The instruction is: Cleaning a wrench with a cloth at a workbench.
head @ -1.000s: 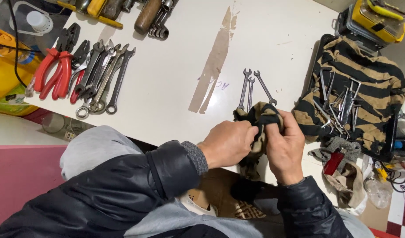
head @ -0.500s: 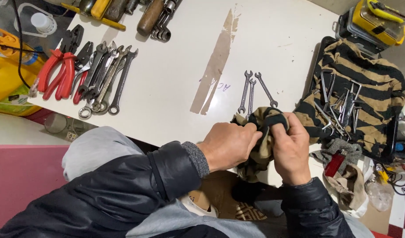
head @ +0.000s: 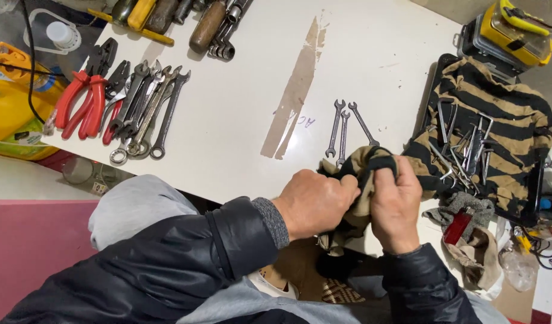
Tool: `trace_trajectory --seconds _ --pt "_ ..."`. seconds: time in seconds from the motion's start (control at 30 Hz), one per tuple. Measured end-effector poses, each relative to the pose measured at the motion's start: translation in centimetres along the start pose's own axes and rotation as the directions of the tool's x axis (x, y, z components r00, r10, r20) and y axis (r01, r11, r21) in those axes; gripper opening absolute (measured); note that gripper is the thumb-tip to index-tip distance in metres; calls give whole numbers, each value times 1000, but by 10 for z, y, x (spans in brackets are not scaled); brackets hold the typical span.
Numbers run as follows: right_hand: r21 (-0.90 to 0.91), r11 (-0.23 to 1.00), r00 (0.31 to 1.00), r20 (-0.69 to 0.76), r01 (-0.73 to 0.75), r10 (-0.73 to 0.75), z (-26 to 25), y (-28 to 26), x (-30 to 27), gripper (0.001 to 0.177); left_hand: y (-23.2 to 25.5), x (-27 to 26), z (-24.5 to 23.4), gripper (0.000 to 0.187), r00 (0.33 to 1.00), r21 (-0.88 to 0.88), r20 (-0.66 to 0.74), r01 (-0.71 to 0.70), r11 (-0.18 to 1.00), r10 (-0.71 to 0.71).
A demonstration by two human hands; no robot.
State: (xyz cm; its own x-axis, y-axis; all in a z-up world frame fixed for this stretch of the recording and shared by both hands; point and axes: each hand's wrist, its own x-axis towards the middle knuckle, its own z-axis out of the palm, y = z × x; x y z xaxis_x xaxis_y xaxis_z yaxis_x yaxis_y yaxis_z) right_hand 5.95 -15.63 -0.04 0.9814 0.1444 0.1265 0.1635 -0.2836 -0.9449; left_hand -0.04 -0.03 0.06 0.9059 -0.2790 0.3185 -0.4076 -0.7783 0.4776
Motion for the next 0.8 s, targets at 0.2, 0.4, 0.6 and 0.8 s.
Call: trace_trajectory --seconds 0.2,0.4,0.6,0.8 --pt "461 777 884 38 -430 466 0 -24 2 12 4 3 2 32 985 -141 102 156 978 -142" --pt "-191 976 994 59 105 -95 -3 -6 -4 13 -12 9 18 36 753 -806 566 591 -34 -335" --pt "-421 845 944 153 330 -293 -30 18 8 29 -9 3 -14 30 775 -770 624 591 -240 -97" --pt "-199 907 898 324 372 -297 -34 -31 14 34 -9 0 -20 26 783 -769 621 599 -222 -38"
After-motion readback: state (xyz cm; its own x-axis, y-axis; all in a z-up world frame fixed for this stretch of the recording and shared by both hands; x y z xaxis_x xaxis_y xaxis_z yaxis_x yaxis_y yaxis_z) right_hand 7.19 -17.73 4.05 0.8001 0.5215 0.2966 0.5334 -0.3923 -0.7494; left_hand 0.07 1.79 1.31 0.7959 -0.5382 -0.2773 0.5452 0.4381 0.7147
